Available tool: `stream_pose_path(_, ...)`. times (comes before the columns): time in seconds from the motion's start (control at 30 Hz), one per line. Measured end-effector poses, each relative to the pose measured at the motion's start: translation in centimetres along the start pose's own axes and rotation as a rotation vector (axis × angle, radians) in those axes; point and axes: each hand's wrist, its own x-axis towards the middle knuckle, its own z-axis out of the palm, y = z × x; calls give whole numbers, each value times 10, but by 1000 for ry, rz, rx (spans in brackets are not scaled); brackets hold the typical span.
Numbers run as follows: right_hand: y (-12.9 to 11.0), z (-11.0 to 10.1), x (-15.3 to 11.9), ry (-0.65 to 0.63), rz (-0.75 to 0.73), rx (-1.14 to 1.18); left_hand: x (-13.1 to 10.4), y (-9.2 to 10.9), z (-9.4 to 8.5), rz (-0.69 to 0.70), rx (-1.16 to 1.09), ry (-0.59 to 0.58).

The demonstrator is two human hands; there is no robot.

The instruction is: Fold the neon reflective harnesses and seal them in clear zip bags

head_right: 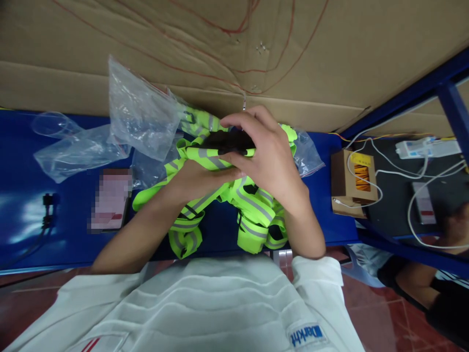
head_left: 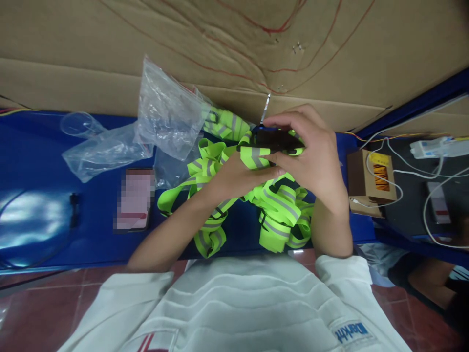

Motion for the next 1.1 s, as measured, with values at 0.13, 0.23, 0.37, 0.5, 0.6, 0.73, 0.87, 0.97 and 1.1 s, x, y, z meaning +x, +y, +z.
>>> stream_pose_path(0.13, 0, 4, -2, 66, -25, 128, 2, -4, 5, 28, -83, 59)
stream_pose_path(0.23, -3, 7, -3, 173, -36, 205, 4, -7, 7, 71, -109, 40)
stream_pose_path(0.37, -11, 8, -5, 222, -5, 172, 6, -8, 1, 162, -111, -42)
stream_pose_path(0.5, -16, 4, -8, 325, 27, 173, 4, -3, -11, 79, -152, -289)
stream_pose_path(0.6, -15, 3, -8, 333, 127, 175, 1, 1, -14, 7, -205, -438)
stream_pose_path(0.73, -1, 5, -4, 219, 181, 264, -3, 4, -6, -102, -433, -608)
stream_pose_path(0.87, 17, 9, 1, 66, 200, 335, -5, 7, -7, -116, -392, -599)
stream_pose_path(0.97, 19, 10, 4, 11, 190, 323, -4, 6, -15, -123, -317, -582)
stream_pose_path(1.1, 6, 7, 3, 60, 105, 164, -2, 3, -24, -127, -311, -580)
